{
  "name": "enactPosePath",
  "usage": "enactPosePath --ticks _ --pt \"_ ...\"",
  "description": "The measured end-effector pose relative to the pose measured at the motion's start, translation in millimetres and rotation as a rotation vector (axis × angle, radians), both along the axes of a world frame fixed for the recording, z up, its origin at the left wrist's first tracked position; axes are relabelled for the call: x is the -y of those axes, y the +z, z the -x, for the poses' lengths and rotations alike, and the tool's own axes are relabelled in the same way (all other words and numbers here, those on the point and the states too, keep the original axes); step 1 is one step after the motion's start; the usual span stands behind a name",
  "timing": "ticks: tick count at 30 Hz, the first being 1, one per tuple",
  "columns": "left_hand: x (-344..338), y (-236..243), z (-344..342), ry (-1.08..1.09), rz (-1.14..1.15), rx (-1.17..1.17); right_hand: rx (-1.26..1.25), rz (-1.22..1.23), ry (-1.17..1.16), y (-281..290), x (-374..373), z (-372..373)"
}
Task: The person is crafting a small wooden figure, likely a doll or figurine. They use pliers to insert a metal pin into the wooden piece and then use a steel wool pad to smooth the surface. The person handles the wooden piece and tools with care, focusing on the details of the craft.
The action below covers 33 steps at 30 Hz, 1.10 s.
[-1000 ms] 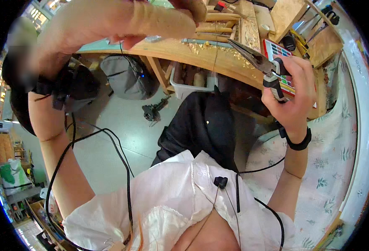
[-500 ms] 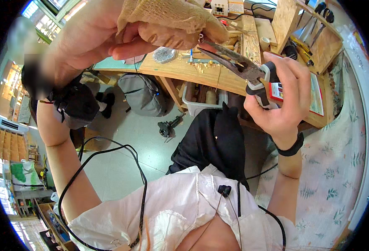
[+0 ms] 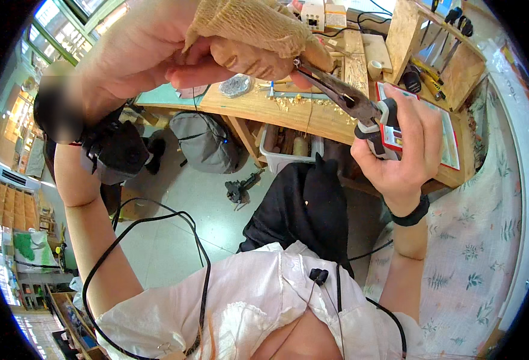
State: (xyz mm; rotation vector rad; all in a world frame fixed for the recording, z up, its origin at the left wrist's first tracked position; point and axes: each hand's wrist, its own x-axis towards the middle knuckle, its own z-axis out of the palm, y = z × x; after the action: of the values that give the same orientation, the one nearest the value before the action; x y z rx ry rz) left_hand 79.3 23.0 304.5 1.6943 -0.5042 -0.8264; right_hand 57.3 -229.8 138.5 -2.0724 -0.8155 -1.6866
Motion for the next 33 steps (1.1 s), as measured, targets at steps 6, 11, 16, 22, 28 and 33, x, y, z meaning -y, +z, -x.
enactPosePath --ticks 6,11,16,22,28,33 --pt "14 15 6 0.024 -0.090 -0.133 -0.010 -0.011 0.009 -4 1 0" --pt "0 0 -3 -0.056 -0.230 0.382 -0.012 -0.023 0.005 -4 1 2" --pt "-6 -21 6 0.195 0.008 0.487 -0.040 -0.031 0.012 -5 2 6" --pt "-7 -14 -3 -0.032 -0.057 0.394 -0.140 -0.084 0.121 -7 2 7" --pt "7 -23 5 -0.025 -0.167 0.586 -0.569 -0.243 0.434 -2 1 17" --pt "6 -42 5 0.135 0.153 0.802 -0.708 -0.238 0.521 3 5 17"
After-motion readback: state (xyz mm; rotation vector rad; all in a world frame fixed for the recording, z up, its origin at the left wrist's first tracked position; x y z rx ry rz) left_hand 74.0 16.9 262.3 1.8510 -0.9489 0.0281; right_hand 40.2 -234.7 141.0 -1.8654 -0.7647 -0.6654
